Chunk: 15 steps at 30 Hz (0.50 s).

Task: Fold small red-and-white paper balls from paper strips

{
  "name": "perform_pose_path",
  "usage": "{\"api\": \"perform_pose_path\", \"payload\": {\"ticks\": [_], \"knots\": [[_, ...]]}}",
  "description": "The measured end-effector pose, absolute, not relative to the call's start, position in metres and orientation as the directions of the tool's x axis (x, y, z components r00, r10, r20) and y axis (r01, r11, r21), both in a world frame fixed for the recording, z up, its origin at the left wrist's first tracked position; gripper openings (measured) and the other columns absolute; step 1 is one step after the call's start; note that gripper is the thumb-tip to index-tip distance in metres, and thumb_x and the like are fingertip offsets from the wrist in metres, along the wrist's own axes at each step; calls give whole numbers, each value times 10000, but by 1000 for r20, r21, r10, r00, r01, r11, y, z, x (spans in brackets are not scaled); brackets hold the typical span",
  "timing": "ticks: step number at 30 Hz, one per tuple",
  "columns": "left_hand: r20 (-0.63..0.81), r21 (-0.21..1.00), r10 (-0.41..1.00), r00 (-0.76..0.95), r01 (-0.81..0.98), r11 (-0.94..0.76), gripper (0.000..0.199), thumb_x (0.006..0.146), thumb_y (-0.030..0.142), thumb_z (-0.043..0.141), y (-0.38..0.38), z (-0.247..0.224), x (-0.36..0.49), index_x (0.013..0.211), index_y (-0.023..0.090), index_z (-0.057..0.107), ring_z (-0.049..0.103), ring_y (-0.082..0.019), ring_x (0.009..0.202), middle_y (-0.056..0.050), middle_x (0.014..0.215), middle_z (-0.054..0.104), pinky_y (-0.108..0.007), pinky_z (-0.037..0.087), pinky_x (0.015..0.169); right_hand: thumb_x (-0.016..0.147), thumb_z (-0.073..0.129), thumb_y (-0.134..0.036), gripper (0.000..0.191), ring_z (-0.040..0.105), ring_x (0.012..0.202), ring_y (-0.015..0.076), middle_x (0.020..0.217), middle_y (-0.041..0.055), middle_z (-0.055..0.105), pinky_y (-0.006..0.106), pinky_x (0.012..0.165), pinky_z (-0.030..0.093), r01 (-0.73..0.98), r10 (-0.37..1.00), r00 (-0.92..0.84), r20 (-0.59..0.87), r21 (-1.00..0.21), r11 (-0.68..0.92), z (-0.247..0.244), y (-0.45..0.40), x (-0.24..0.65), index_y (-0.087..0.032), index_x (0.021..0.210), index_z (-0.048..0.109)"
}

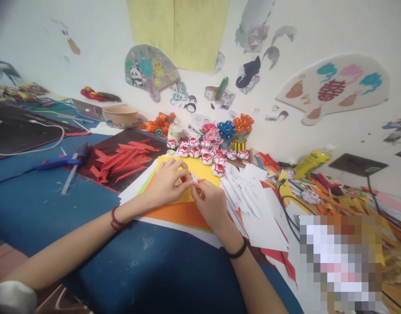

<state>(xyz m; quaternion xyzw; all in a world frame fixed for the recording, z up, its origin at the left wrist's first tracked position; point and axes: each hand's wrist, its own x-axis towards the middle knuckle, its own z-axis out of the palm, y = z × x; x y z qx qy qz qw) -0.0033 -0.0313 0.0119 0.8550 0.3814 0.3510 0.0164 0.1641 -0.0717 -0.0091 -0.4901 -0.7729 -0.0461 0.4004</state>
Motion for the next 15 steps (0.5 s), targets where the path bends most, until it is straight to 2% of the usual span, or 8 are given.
{"api": "perform_pose_path", "payload": {"ticks": [2,5,11,15], "knots": [[608,296,653,453,633,-715,268,902,415,591,-34,15,-3,776,183,637,461,-219,903,-52,910,593,-383,350,789,930,494,-217,270,472,524,124,592,-2,550,262,516,331,797,668,-290,685,-214,565,-9,-73,163,-192,670,560],[611,284,640,465,627,-726,231,921,357,568,-38,18,-3,784,183,635,459,-214,900,-51,929,597,-376,349,776,937,466,-184,252,457,517,124,604,6,542,264,511,318,794,601,-374,706,-92,601,-11,-74,161,-180,716,587],[612,300,689,389,692,-657,157,848,236,615,-40,19,-2,706,171,599,464,-215,877,-47,906,601,-389,341,761,892,493,-156,286,418,508,108,572,-15,487,254,517,303,810,605,-332,724,-110,576,-16,-72,161,-189,609,498],[613,292,711,346,736,-611,149,830,203,598,-43,19,0,685,170,593,468,-215,882,-42,891,596,-392,349,762,828,515,-126,295,371,497,100,542,-32,438,259,512,268,838,664,-256,702,-182,515,-19,-72,160,-194,555,425]]}}
